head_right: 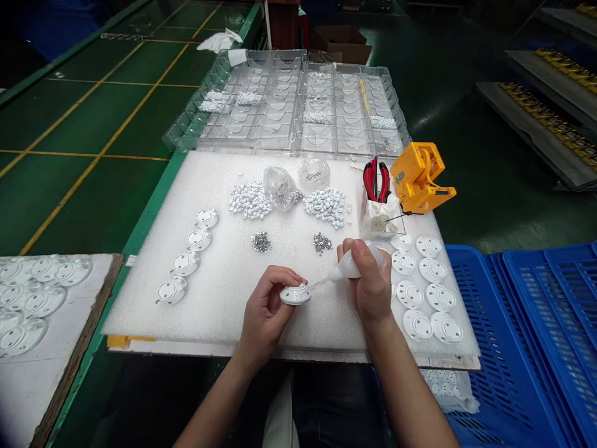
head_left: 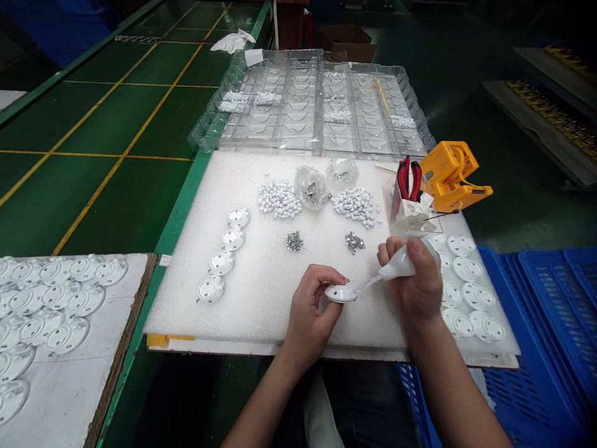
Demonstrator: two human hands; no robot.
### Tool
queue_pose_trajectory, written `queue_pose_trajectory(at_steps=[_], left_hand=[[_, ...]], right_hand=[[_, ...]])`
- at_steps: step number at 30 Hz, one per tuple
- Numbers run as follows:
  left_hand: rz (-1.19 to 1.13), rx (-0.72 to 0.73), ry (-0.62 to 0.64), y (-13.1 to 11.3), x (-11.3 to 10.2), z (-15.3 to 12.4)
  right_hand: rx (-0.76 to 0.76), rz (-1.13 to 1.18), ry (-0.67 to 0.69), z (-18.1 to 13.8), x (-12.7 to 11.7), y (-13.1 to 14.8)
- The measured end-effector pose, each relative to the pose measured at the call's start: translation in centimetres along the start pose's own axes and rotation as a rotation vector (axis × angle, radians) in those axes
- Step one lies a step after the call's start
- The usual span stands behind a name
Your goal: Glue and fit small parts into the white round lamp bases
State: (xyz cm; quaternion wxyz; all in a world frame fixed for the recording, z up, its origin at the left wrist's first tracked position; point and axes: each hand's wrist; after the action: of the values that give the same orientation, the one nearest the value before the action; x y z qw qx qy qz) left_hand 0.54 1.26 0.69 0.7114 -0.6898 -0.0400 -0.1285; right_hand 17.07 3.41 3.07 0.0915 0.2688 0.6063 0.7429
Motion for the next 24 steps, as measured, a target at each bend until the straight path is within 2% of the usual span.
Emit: queue_pose_trajectory(at_steps=[24], left_hand=[[0.045,0.050,0.001,0.41,-0.05,-0.27]], right_hand=[[-0.017,-0.025,0.002,-0.09,0.00,-0.08]])
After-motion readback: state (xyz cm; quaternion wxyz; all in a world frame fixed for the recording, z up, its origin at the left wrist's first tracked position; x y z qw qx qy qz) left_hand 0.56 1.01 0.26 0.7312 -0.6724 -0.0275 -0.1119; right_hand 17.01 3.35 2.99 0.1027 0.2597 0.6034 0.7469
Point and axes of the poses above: each hand's wrist, its own z-axis towards the middle knuckle, its own x-axis out of the palm, y = z × x, and after that the axes turned 9 degrees about -y, right-handed
